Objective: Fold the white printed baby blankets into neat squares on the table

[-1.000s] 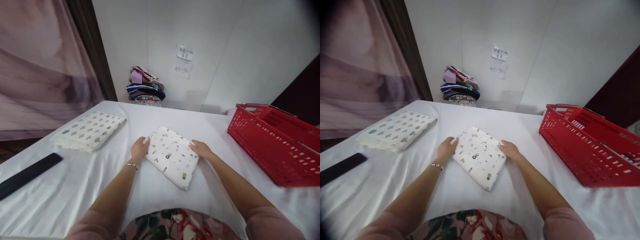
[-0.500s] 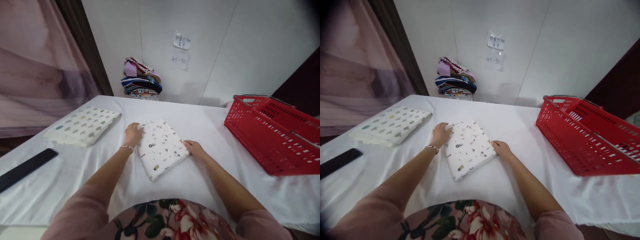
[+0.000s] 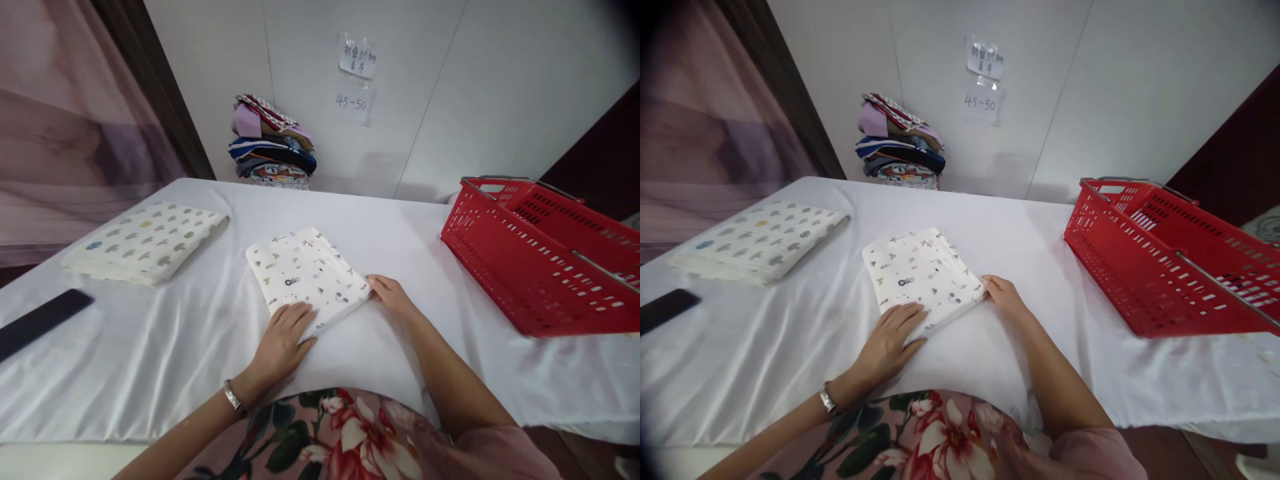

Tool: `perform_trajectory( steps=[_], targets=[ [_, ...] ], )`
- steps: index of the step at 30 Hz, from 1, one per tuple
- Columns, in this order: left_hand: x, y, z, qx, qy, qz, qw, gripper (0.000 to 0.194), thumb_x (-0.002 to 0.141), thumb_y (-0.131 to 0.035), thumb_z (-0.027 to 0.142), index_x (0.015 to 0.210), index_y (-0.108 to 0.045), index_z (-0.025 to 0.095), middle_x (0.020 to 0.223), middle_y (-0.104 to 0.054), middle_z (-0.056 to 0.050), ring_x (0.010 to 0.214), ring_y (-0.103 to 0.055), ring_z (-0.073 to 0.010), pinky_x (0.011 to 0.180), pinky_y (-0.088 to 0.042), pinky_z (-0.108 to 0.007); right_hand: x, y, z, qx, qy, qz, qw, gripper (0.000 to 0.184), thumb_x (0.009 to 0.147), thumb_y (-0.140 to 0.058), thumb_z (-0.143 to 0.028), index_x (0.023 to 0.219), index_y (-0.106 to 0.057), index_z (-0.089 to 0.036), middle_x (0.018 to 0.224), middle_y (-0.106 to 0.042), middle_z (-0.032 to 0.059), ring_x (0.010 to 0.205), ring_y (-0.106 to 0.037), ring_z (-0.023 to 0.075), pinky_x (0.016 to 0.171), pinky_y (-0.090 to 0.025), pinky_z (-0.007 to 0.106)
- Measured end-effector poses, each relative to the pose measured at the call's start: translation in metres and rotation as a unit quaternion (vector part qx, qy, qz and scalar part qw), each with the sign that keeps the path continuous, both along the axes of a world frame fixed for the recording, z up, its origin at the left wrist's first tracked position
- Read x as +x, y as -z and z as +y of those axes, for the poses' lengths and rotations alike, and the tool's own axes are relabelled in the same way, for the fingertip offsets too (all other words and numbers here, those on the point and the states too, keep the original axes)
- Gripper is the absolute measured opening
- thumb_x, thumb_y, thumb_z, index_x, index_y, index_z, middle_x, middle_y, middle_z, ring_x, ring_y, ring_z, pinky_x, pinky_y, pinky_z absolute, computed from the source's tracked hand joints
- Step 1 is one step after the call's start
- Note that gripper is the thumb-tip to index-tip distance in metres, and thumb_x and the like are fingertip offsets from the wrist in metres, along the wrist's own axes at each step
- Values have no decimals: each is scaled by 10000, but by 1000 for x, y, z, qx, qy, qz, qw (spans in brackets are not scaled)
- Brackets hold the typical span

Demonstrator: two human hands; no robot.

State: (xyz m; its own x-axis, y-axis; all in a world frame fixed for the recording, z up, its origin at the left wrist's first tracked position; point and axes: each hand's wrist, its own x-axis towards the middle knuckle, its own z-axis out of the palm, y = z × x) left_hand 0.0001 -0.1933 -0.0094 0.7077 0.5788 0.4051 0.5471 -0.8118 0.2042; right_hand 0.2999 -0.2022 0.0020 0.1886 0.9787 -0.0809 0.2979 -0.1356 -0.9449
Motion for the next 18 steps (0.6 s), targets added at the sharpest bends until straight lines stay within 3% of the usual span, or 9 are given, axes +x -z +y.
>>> perform_trajectory(
  steps=[3,10,14,18],
  targets=[
    [1,0,2,-8,-6,1,1000,378,870,-520,319,1224,-539,188,1259,-566,-111,1196,-485,-247,1033,-358,-470,1,2,-1,7,-29,-20,999,376,831,-492,-465,1022,-679,-200,874,-669,29,793,-592,167,727,-463,287],
    [2,0,-3,-19,-17,-7,1000,368,899,-462,277,1253,-525,194,1293,-551,-102,1235,-462,-232,1056,-340,-461,2,14,5,27,-19,-74,997,286,809,-504,-357,984,-685,-221,900,-680,6,807,-596,164,774,-448,286],
    [3,1,-9,-31,-30,-15,999,413,870,-453,204,1278,-512,222,1313,-544,-80,1255,-449,-234,1060,-345,-475,3,13,5,21,-20,-129,991,311,818,-481,-352,1016,-671,-206,897,-676,17,798,-598,168,764,-461,294],
    [-1,1,-20,-33,-51,-14,998,495,816,-428,114,1291,-503,231,1318,-542,-75,1261,-446,-238,1059,-350,-494,-7,9,-2,108,-3,-263,959,410,857,-446,-338,1231,-564,-219,1225,-575,66,1108,-529,213,957,-420,368]
  ],
)
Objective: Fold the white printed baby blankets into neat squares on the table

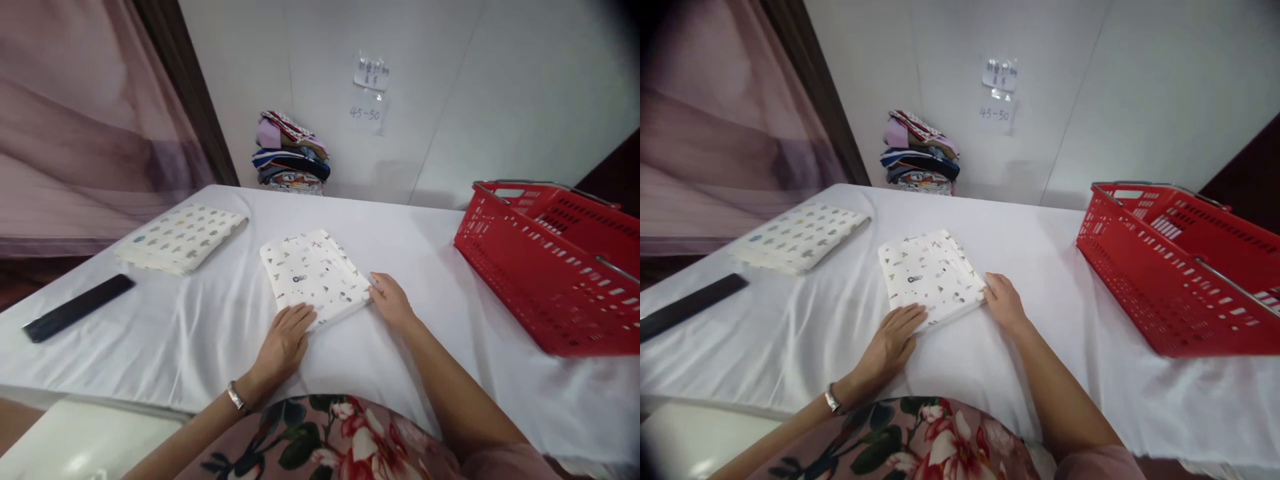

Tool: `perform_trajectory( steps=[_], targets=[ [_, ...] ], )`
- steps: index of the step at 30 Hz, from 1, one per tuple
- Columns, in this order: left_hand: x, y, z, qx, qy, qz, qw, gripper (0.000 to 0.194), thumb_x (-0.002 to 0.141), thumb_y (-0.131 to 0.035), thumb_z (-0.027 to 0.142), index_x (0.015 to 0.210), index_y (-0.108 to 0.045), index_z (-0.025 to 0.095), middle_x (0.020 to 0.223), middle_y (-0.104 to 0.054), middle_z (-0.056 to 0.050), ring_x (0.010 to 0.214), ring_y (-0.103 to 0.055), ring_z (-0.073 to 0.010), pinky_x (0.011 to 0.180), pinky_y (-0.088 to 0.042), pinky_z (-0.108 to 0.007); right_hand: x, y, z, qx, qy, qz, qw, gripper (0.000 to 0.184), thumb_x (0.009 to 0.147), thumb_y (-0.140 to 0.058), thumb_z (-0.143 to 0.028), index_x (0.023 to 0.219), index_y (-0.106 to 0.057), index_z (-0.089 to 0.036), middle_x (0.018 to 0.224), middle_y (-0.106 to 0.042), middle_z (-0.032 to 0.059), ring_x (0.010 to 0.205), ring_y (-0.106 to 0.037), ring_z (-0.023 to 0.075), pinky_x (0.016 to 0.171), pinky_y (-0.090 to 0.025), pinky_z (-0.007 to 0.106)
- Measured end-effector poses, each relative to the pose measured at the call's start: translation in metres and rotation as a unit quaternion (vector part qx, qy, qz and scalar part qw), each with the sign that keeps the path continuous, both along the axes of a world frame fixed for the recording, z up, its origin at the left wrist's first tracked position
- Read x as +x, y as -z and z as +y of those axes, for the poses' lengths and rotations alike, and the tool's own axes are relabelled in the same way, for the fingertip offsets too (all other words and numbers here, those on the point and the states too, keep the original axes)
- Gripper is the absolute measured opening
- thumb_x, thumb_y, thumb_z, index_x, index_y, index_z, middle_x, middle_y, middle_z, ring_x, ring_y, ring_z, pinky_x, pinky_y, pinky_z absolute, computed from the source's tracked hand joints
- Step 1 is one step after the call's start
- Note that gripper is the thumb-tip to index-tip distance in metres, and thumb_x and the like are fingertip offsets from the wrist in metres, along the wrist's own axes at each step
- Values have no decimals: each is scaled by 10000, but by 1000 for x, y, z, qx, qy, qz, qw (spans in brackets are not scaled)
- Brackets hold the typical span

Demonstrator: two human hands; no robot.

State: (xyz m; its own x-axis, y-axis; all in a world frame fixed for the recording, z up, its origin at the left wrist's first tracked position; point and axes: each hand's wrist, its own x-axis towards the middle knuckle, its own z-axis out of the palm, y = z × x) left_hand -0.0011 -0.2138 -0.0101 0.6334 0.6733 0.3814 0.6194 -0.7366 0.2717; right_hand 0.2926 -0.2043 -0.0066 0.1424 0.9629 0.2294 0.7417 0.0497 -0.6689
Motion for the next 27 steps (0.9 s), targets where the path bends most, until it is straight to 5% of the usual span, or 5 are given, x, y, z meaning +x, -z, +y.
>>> perform_trajectory(
  steps=[7,12,16,20,27],
  targets=[
    [-12,-9,-22,-22,-21,-21,999,491,790,-434,66,1249,-525,215,1281,-567,-78,1216,-485,-218,1025,-407,-460,-14,10,-1,52,-212,-133,967,391,903,-435,-349,1253,-562,-228,1359,-499,58,1334,-336,257,1098,-315,457],
    [-25,-13,-16,-79,-54,-116,989,271,861,-457,197,1079,-617,211,1139,-641,-73,1090,-573,-183,930,-494,-364,-9,17,3,33,-218,-139,965,412,909,-427,-374,1261,-566,-212,1369,-493,62,1345,-318,276,1101,-312,500],
    [-34,-11,22,-147,-214,-159,953,315,852,-492,294,1135,-586,193,1217,-597,-101,1052,-596,-210,881,-500,-359,-7,23,3,20,-209,-109,972,424,903,-441,-388,1272,-559,-216,1386,-471,62,1358,-293,277,1107,-298,518],
    [-35,-15,81,-293,-361,-183,866,479,816,-558,349,1253,-501,164,1139,-643,-121,975,-632,-219,846,-477,-311,-6,26,3,11,-205,-89,975,431,902,-450,-404,1281,-550,-226,1396,-459,52,1365,-281,265,1114,-286,515],
    [-16,-22,165,-327,-432,-212,813,529,794,-550,411,1230,-475,122,1192,-609,-162,1060,-598,-257,804,-461,-304,-4,29,3,-2,-200,-51,978,448,889,-480,-427,1292,-537,-240,1405,-447,56,1370,-269,261,1106,-294,514]
  ],
)
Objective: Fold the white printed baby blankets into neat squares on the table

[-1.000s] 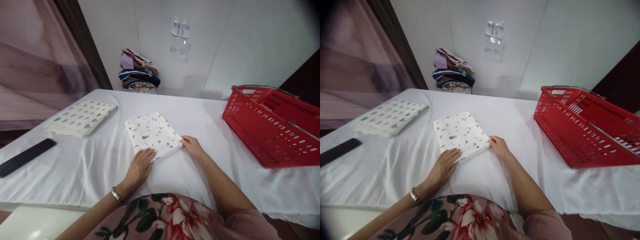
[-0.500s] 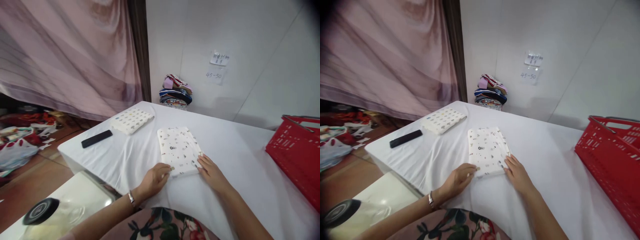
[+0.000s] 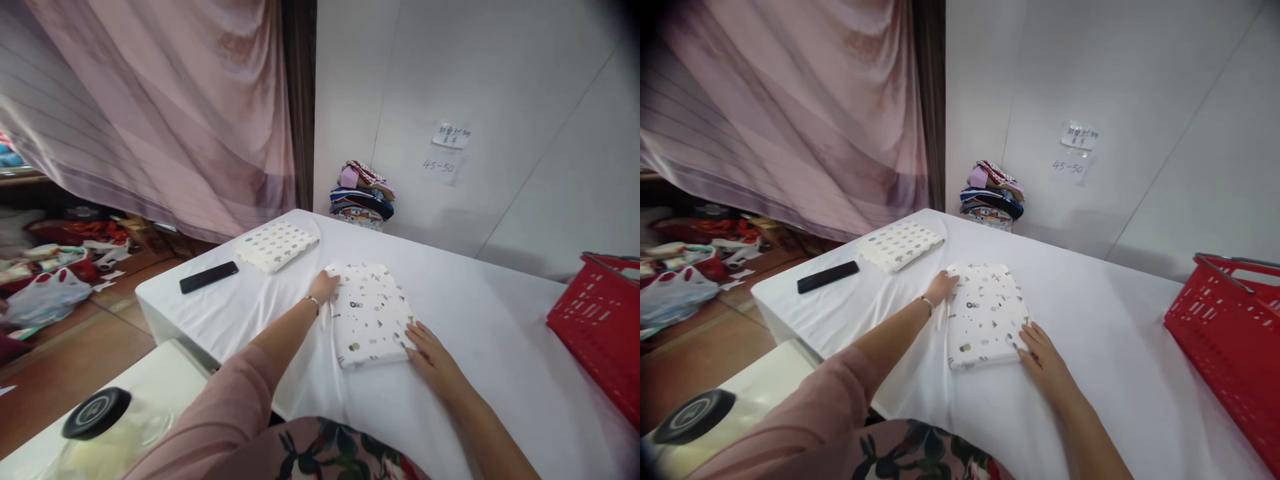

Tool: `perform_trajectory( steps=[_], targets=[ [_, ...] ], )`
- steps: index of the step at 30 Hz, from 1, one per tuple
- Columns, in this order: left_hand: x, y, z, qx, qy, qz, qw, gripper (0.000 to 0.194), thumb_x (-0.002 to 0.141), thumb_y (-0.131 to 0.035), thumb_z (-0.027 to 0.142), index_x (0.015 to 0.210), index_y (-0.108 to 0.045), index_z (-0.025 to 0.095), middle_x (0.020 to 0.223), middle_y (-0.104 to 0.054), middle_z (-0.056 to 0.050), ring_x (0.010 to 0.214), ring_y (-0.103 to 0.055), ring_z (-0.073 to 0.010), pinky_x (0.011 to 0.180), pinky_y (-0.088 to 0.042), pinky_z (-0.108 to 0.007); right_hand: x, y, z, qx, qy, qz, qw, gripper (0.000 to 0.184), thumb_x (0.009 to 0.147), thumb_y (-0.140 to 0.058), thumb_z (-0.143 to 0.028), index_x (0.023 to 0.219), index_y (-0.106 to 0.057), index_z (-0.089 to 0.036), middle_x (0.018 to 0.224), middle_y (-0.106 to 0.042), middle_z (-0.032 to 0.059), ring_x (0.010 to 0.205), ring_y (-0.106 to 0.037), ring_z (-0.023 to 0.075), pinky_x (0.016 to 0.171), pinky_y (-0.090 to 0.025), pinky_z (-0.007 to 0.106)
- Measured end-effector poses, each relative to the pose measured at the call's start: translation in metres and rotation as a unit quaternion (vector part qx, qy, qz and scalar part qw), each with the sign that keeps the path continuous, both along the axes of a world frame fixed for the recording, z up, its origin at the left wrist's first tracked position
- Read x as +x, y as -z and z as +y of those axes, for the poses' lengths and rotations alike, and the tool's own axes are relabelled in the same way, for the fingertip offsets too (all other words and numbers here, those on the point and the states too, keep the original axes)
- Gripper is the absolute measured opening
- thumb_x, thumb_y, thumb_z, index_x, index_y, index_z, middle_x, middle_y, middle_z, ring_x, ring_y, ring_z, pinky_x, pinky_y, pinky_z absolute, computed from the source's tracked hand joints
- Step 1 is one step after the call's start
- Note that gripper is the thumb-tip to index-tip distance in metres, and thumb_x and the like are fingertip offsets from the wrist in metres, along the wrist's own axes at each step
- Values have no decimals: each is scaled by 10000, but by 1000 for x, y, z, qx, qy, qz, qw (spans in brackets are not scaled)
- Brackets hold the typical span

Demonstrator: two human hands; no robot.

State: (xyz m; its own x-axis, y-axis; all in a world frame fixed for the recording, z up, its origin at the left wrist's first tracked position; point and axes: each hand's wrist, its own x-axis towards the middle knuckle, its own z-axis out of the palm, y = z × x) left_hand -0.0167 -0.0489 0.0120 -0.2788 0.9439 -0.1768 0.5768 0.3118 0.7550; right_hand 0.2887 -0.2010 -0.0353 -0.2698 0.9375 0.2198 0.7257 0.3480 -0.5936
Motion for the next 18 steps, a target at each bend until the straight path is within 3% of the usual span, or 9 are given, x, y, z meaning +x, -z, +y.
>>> perform_trajectory(
  steps=[4,7,13,18],
  targets=[
    [5,0,25,-17,-28,15,999,620,761,-556,479,1247,-431,115,1138,-629,-180,992,-625,-291,737,-475,-340,0,0,0,-3,-5,-2,1000,451,894,-471,-424,1298,-529,-233,1409,-442,57,1375,-258,253,1107,-292,511],
    [3,2,34,-11,-32,37,999,602,778,-538,435,1277,-401,128,1149,-624,-178,998,-623,-290,753,-471,-350,1,-1,-1,2,-7,-7,1000,443,897,-466,-418,1297,-531,-238,1409,-440,54,1374,-258,257,1107,-292,519],
    [6,6,37,31,2,120,992,414,854,-427,326,1236,-465,170,1244,-564,-168,1123,-553,-289,886,-427,-383,2,-2,-1,-1,-4,0,1000,428,893,-481,-406,1292,-536,-262,1407,-444,37,1372,-263,259,1105,-299,519],
    [10,-4,29,83,44,187,978,401,877,-404,313,1231,-473,139,1327,-484,-183,1262,-410,-300,999,-342,-433,2,-3,-1,-8,-6,-9,1000,435,902,-460,-418,1306,-520,-268,1417,-432,30,1379,-248,252,1108,-294,509]
  ],
)
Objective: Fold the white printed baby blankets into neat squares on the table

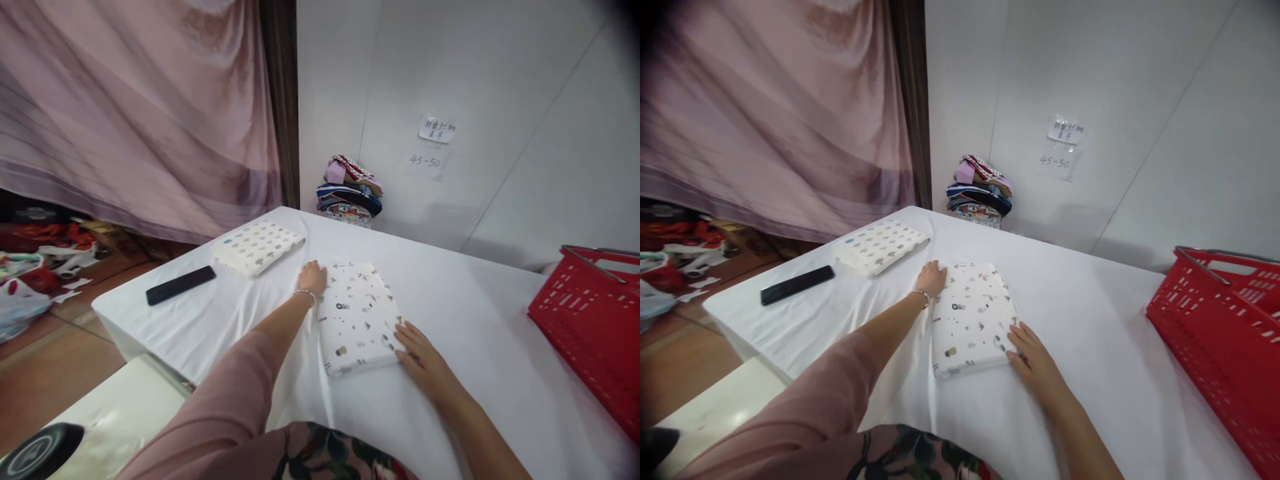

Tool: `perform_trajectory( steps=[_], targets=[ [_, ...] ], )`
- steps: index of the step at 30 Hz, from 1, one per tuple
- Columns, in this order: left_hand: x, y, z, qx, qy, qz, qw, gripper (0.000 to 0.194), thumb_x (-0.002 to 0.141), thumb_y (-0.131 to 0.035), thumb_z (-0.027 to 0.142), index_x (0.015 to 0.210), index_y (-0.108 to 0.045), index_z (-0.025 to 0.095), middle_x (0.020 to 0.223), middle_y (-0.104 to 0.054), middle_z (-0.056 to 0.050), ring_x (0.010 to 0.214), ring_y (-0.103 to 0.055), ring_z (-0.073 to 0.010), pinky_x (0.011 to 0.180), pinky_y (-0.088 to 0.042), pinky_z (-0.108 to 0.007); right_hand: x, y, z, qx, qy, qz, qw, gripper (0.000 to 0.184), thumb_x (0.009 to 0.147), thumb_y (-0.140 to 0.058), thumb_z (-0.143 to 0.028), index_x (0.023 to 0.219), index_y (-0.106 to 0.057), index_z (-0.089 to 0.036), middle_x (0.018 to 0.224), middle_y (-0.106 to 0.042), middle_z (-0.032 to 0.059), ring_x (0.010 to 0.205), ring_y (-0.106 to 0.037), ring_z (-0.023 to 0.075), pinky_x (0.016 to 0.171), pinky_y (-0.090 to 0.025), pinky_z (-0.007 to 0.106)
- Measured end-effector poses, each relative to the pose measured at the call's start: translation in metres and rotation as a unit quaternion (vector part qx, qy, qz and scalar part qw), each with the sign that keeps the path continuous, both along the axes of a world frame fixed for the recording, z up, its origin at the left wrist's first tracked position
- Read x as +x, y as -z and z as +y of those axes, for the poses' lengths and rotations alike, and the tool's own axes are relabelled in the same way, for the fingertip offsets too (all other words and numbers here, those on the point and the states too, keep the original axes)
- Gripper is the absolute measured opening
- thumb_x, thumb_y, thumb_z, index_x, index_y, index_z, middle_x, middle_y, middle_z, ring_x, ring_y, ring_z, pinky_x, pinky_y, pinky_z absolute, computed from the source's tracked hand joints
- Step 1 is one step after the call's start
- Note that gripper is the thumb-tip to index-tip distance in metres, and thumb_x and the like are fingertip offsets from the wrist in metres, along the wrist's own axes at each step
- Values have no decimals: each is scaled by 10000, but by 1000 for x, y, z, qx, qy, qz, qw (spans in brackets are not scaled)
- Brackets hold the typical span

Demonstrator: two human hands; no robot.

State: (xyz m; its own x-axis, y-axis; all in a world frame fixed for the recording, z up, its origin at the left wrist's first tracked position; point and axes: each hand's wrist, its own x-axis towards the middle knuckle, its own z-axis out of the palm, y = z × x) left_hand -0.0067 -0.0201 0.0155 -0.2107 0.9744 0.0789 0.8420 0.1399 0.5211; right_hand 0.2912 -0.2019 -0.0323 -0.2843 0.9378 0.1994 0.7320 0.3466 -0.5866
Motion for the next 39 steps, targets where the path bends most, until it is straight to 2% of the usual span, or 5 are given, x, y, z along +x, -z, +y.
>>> perform_trajectory(
  steps=[6,10,18,26,39],
  targets=[
    [11,3,-31,108,185,108,971,511,880,-449,403,1332,-409,169,1483,-309,-125,1392,-187,-274,1126,-144,-464,0,-2,0,-5,1,2,1000,447,904,-459,-430,1311,-516,-255,1424,-424,41,1379,-245,260,1099,-307,504],
    [20,20,-44,62,259,133,955,514,894,-392,468,1313,-454,177,1473,-334,-123,1387,-210,-288,1127,-127,-502,-7,-16,-1,20,15,-47,999,420,917,-433,-429,1284,-541,-257,1412,-441,49,1368,-270,274,1097,-293,515],
    [21,24,-43,78,254,161,950,525,904,-357,471,1320,-458,167,1453,-365,-136,1373,-247,-299,1116,-160,-515,-60,-64,40,81,-39,-104,990,511,925,-399,-418,1403,-381,-237,1497,-295,59,1396,-187,259,1113,-231,464],
    [18,19,-40,59,256,171,949,491,898,-371,492,1309,-462,240,1459,-368,-90,1372,-255,-273,1112,-188,-498,-53,-44,92,-104,69,-221,967,635,919,-265,-535,1453,-257,-191,1544,-138,52,1411,-108,262,1109,-109,497],
    [15,31,-15,109,211,195,952,570,894,-344,497,1333,-457,151,1461,-357,-120,1370,-245,-304,1110,-166,-533,-93,-56,119,-9,14,-223,975,638,911,-321,-532,1428,-303,-158,1530,-196,99,1414,-82,240,1120,-37,455]
  ],
)
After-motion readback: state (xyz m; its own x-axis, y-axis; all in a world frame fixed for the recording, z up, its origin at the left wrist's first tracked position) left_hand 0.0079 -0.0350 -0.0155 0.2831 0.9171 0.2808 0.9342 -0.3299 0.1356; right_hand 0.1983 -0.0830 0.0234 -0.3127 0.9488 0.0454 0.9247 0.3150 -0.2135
